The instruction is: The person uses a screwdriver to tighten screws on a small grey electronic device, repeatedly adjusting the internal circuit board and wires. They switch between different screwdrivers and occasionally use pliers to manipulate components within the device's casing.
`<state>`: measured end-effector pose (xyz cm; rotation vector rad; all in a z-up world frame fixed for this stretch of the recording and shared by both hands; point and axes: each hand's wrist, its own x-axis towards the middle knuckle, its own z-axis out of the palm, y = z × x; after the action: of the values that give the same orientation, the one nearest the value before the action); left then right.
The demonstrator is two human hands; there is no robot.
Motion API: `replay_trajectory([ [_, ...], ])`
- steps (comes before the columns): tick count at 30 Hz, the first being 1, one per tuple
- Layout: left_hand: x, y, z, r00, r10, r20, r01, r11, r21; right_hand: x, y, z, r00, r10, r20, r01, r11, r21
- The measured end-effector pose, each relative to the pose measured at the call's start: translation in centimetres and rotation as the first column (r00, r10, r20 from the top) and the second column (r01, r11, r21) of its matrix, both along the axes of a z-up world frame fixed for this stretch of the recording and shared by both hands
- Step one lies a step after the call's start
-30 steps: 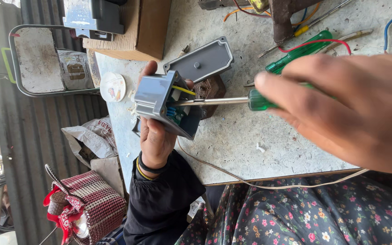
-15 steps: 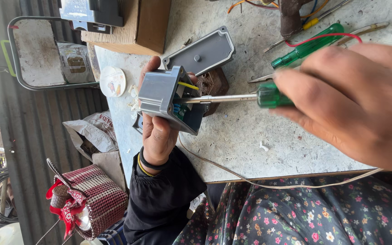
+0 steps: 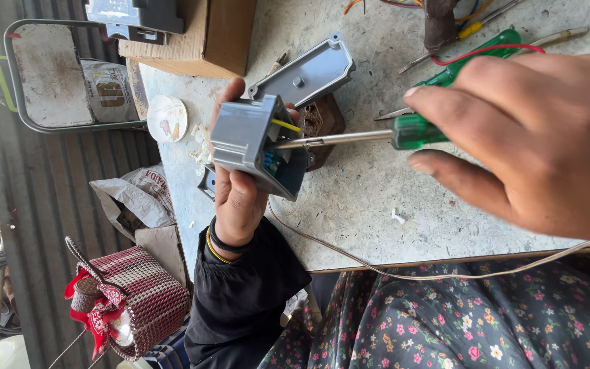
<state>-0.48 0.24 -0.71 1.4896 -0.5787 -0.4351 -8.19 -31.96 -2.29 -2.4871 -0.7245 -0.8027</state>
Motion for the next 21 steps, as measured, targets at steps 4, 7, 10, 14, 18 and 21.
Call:
replay_trajectory([
  [4, 0.1, -0.1, 0.1, 1.000, 0.007, 0.008, -0.007, 1.000, -0.012, 0.4, 0.0, 0.2, 0.997, 0.080, 0.015, -0.081, 0.996, 0.036],
  [7, -0.2, -0.1, 0.4, 0.999, 0.005, 0.035, -0.006, 0.999, 0.032, 0.3, -0.5, 0.3, 0.991, 0.133, -0.003, -0.131, 0.980, 0.147],
  [10, -0.4, 0.0, 0.5, 0.999, -0.002, 0.043, -0.001, 0.998, 0.065, -0.1, 0.1, -0.3, 0.991, 0.069, -0.119, -0.049, 0.984, 0.169],
  [14, 0.1, 0.0, 0.3, 0.999, -0.013, 0.050, 0.010, 0.999, 0.053, -0.3, 0.8, -0.9, 0.977, 0.087, -0.197, -0.062, 0.990, 0.129],
  [18, 0.4, 0.0, 0.1, 1.000, 0.003, 0.030, -0.004, 1.000, 0.012, 0.0, 0.4, -0.5, 0.982, 0.161, -0.100, -0.146, 0.979, 0.146],
  [21, 0.3, 0.1, 0.1, 0.999, 0.001, 0.049, -0.003, 0.999, 0.044, -0.2, 0.1, -0.2, 0.986, 0.153, -0.066, -0.142, 0.979, 0.146],
])
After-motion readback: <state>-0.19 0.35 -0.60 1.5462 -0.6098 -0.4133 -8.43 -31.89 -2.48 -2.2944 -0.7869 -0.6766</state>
